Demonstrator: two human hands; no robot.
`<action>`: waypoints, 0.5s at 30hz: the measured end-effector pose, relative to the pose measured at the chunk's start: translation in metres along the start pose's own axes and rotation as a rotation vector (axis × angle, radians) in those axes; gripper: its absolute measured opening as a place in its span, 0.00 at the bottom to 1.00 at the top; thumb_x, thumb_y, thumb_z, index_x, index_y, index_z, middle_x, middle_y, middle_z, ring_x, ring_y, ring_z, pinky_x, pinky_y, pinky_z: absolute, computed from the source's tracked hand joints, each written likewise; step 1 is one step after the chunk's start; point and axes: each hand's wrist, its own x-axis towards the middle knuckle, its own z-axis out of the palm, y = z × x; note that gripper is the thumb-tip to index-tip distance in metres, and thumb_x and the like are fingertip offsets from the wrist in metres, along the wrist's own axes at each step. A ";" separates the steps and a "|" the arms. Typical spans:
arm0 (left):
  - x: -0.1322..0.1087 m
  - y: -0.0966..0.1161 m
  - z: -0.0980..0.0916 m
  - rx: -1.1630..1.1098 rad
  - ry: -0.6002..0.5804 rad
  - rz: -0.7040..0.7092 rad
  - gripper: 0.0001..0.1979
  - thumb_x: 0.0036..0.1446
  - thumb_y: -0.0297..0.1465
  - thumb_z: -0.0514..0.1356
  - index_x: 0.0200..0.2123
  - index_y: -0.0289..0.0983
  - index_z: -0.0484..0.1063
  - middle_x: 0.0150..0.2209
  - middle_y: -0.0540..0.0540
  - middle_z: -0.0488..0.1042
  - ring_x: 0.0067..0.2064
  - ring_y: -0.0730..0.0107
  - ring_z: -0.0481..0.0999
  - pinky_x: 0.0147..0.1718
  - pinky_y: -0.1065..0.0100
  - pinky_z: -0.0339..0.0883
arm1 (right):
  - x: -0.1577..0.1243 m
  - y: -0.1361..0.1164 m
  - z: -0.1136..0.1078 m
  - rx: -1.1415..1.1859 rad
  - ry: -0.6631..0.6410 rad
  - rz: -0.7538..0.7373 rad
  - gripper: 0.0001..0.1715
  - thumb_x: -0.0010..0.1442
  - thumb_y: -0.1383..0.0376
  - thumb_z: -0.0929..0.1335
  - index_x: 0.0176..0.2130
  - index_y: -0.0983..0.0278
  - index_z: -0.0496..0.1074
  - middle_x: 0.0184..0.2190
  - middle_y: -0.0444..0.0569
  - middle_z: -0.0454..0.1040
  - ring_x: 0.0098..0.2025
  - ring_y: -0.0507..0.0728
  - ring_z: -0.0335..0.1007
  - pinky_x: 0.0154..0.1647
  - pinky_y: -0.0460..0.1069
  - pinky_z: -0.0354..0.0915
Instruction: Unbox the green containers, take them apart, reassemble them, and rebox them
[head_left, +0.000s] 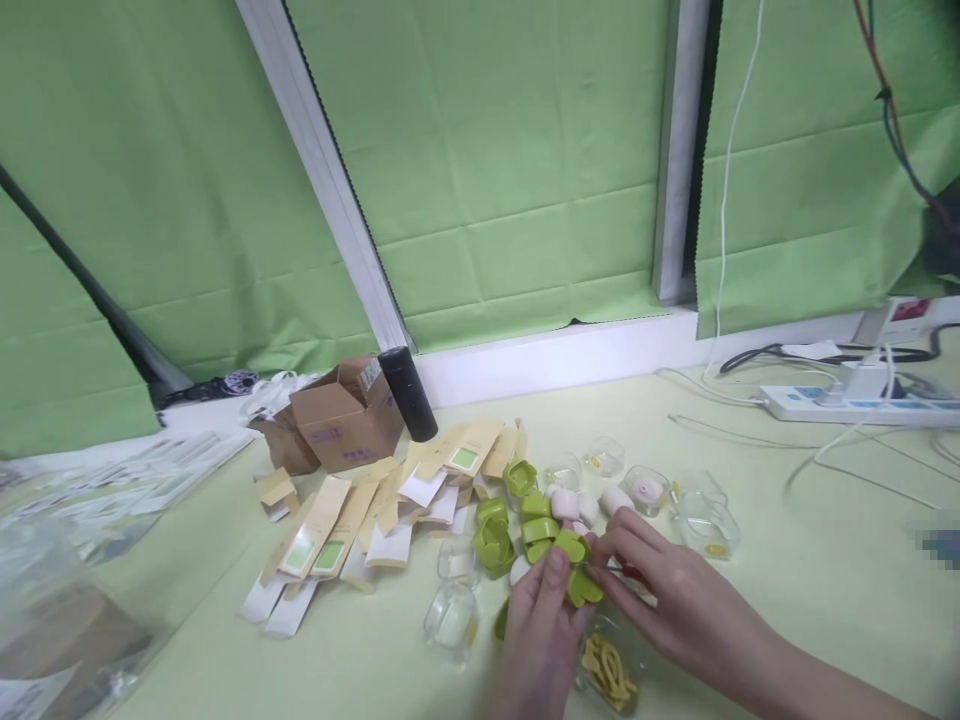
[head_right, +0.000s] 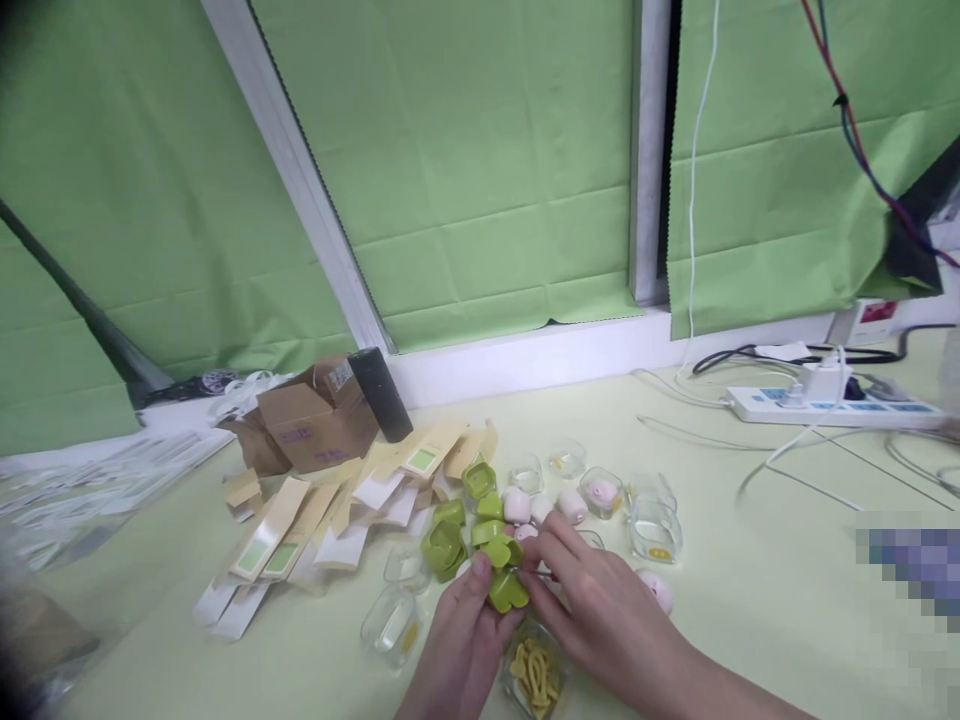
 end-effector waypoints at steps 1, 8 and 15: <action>0.000 0.001 -0.001 -0.010 -0.012 0.003 0.15 0.52 0.38 0.62 0.41 0.36 0.75 0.45 0.41 0.75 0.50 0.60 0.71 0.54 0.57 0.59 | 0.000 0.000 -0.001 0.052 -0.013 0.017 0.08 0.65 0.67 0.56 0.35 0.60 0.60 0.32 0.45 0.63 0.25 0.52 0.65 0.22 0.46 0.60; -0.001 -0.004 0.000 -0.048 -0.110 -0.003 0.18 0.53 0.38 0.61 0.47 0.39 0.72 0.48 0.41 0.73 0.53 0.60 0.68 0.56 0.59 0.56 | 0.004 0.000 -0.009 0.148 -0.019 -0.047 0.07 0.64 0.68 0.58 0.36 0.61 0.63 0.31 0.46 0.65 0.28 0.52 0.65 0.25 0.46 0.60; -0.001 -0.026 -0.002 0.040 -0.217 -0.010 0.29 0.52 0.42 0.61 0.56 0.40 0.62 0.52 0.40 0.68 0.58 0.60 0.61 0.57 0.60 0.52 | 0.003 -0.009 -0.009 0.170 0.005 0.022 0.12 0.59 0.68 0.62 0.24 0.61 0.65 0.25 0.42 0.64 0.23 0.49 0.64 0.21 0.43 0.57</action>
